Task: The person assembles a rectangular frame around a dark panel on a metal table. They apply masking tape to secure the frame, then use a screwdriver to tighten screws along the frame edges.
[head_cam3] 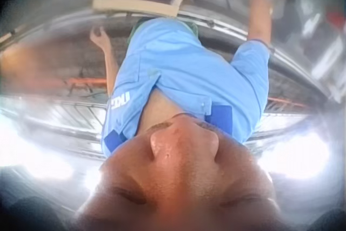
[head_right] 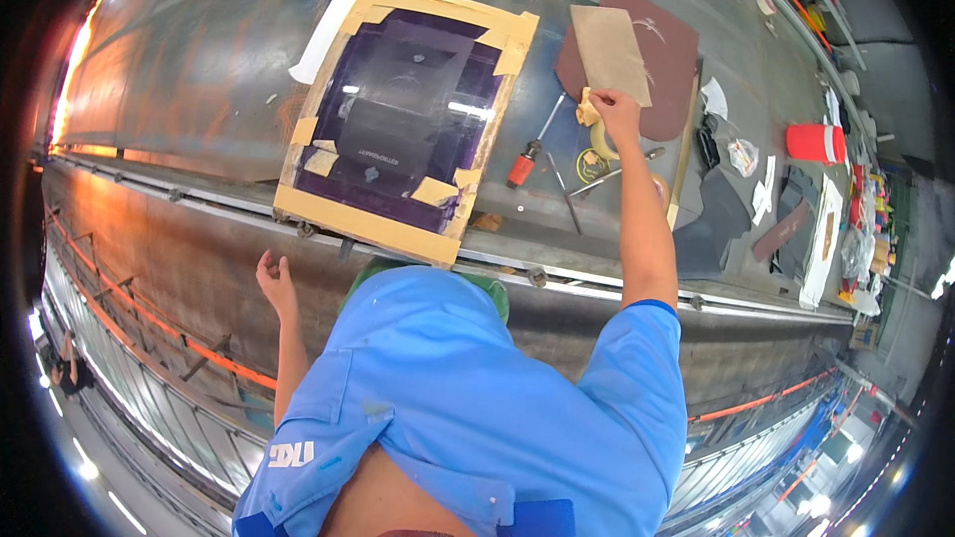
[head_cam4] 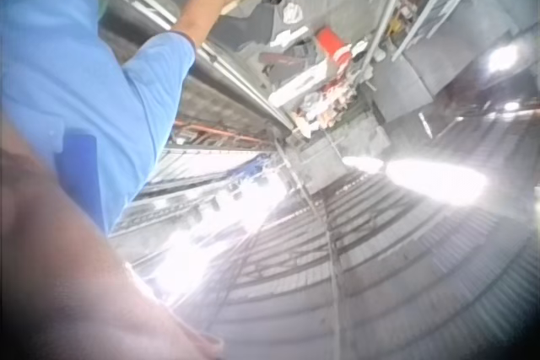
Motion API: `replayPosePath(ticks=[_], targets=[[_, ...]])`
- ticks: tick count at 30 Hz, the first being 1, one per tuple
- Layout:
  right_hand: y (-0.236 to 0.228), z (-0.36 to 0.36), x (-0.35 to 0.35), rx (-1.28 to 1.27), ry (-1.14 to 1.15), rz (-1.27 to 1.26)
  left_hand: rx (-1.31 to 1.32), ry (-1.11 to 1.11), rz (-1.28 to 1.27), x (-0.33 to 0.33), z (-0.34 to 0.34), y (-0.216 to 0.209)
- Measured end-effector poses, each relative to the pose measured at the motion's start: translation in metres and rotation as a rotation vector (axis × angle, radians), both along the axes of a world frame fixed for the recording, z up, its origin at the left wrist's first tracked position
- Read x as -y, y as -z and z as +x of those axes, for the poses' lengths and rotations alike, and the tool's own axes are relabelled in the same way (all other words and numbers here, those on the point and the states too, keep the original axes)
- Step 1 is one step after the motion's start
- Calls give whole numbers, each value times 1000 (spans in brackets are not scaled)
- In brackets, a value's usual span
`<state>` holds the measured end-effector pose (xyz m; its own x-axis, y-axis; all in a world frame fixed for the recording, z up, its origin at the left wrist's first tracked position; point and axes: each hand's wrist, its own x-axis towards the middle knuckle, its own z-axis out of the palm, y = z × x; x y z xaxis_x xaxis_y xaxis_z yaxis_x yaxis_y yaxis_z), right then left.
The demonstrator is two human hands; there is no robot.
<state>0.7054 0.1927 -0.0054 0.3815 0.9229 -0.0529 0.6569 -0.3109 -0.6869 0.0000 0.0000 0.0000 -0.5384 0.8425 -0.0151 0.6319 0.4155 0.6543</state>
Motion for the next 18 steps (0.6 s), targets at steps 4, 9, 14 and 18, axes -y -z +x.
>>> replayPosePath(ticks=[4,9,14,18], targets=[[0,40,-42,34,-104,181,49,-13,62,-21,36,31],[38,23,-24,136,-139,17,-33,-3,-16,25,-7,19],[27,25,-28,257,-151,-151,-75,-42,-63,58,-18,30],[51,46,-47,245,-101,-380,-79,-88,-129,78,-26,39]])
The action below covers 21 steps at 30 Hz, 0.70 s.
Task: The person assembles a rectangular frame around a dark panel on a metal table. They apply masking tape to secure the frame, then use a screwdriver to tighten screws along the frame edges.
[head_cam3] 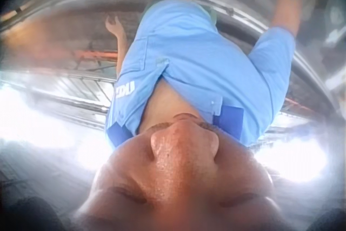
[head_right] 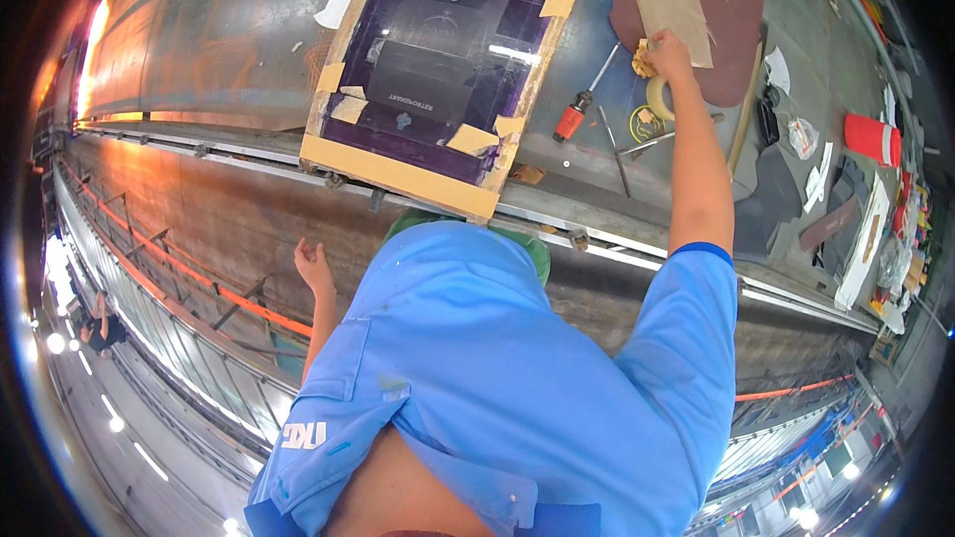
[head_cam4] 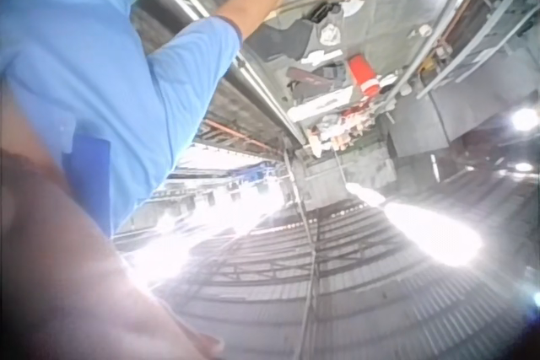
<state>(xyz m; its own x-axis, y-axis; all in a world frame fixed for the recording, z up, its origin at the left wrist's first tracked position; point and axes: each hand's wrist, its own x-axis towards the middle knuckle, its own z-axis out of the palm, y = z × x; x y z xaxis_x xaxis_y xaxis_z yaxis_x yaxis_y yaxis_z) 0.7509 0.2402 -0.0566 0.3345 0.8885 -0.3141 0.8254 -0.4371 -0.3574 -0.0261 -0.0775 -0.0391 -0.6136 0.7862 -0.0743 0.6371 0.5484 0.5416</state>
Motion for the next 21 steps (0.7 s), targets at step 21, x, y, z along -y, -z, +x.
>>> replayPosePath(ticks=[21], targets=[[-51,-68,65,280,-18,512,-11,-25,-12,28,-10,20]])
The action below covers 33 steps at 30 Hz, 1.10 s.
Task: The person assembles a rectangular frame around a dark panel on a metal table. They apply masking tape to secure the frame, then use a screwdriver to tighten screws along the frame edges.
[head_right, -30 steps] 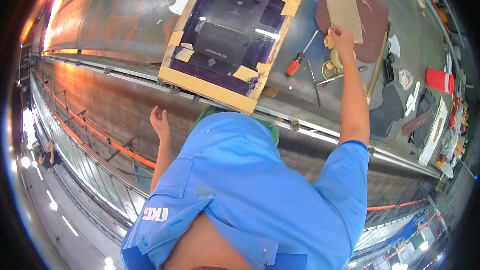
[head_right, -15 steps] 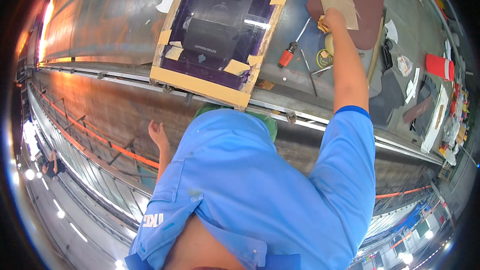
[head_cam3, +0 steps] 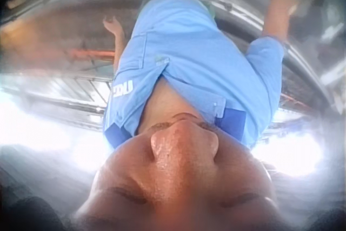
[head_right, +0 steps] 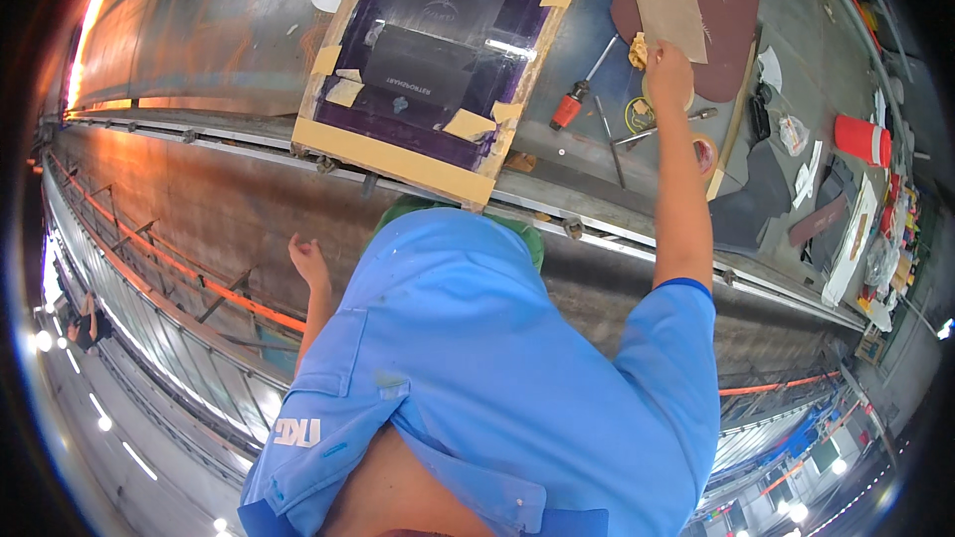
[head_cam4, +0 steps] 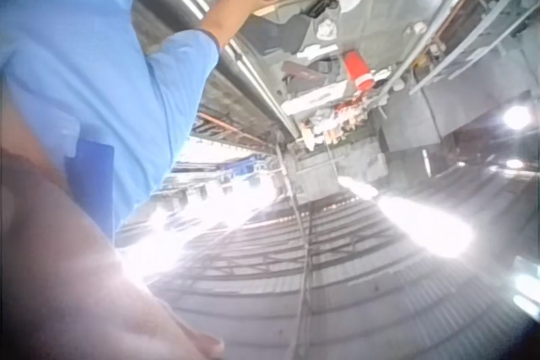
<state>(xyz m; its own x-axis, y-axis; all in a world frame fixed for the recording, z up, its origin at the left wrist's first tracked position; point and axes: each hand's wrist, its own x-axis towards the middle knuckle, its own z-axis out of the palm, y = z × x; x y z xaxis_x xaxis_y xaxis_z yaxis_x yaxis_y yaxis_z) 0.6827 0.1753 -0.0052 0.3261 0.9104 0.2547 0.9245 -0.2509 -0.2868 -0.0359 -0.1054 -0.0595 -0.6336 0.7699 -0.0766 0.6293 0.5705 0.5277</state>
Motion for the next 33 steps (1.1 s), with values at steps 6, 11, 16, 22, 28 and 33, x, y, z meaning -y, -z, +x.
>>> replayPosePath(ticks=[6,11,16,22,28,33], targets=[[-22,-34,27,-269,-14,93,115,41,89,-56,5,-10],[-44,-115,104,-749,-35,-58,299,5,198,-88,10,-13],[-56,-201,190,-822,-112,-262,313,143,360,-144,38,-36],[-43,-245,283,-933,64,-386,259,320,311,-207,57,-73],[-23,-262,336,-1030,257,-453,377,472,270,-259,43,-38],[17,-287,381,-1273,380,-487,699,453,104,-306,39,-22]])
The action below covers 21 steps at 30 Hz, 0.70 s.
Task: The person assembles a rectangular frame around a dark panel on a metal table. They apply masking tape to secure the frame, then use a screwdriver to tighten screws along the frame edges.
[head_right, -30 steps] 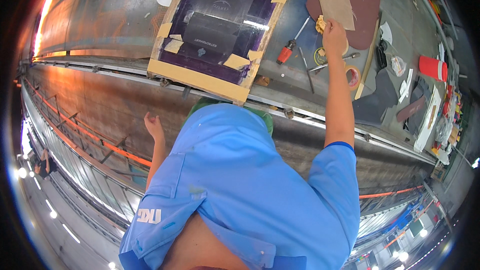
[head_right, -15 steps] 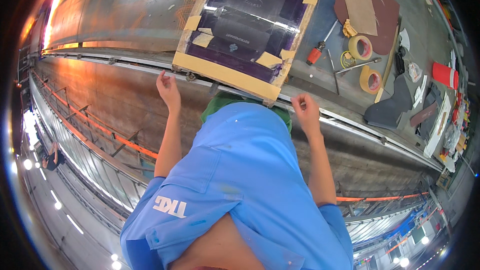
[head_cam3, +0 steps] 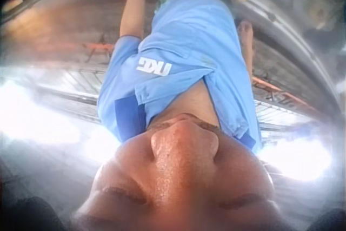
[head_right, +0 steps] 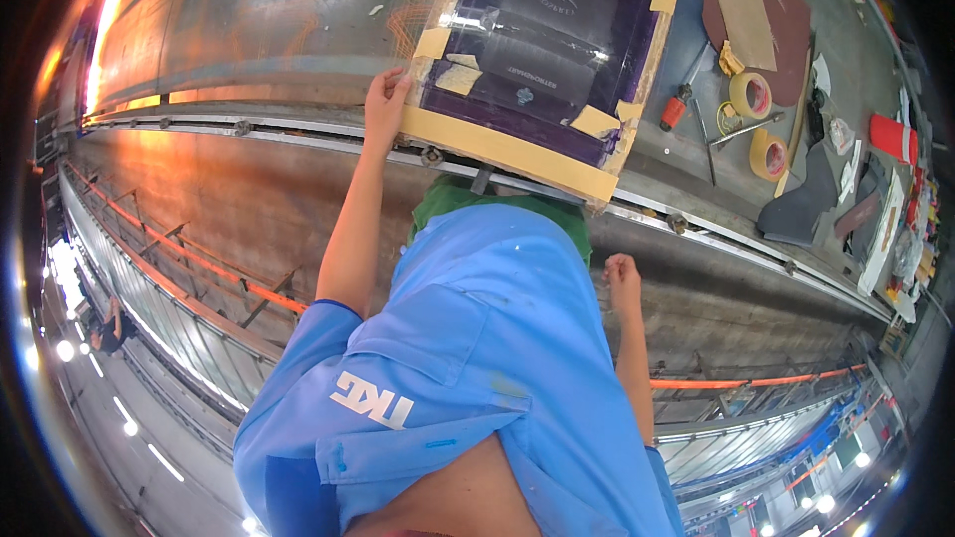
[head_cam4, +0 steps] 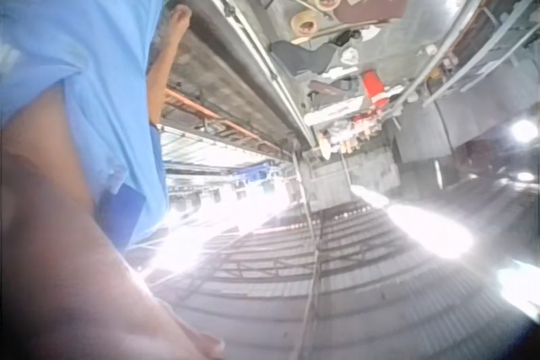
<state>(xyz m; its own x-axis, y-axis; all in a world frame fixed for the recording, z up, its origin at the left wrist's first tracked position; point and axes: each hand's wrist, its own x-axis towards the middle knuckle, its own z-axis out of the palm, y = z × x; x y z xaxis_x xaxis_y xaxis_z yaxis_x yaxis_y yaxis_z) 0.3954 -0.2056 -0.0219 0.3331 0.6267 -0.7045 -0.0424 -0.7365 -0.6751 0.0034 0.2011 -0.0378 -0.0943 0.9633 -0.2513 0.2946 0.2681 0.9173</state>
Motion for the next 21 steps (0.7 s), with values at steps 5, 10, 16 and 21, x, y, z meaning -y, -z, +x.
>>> replayPosePath(ticks=[5,10,16,21], targets=[[11,-41,26,122,-12,-132,46,80,-141,-22,7,-7],[7,-71,43,212,76,-290,-325,277,326,-12,13,-25],[15,-69,50,65,219,-128,-605,710,729,-25,3,-49],[8,-53,21,67,160,-204,-663,1091,937,-54,0,-43]])
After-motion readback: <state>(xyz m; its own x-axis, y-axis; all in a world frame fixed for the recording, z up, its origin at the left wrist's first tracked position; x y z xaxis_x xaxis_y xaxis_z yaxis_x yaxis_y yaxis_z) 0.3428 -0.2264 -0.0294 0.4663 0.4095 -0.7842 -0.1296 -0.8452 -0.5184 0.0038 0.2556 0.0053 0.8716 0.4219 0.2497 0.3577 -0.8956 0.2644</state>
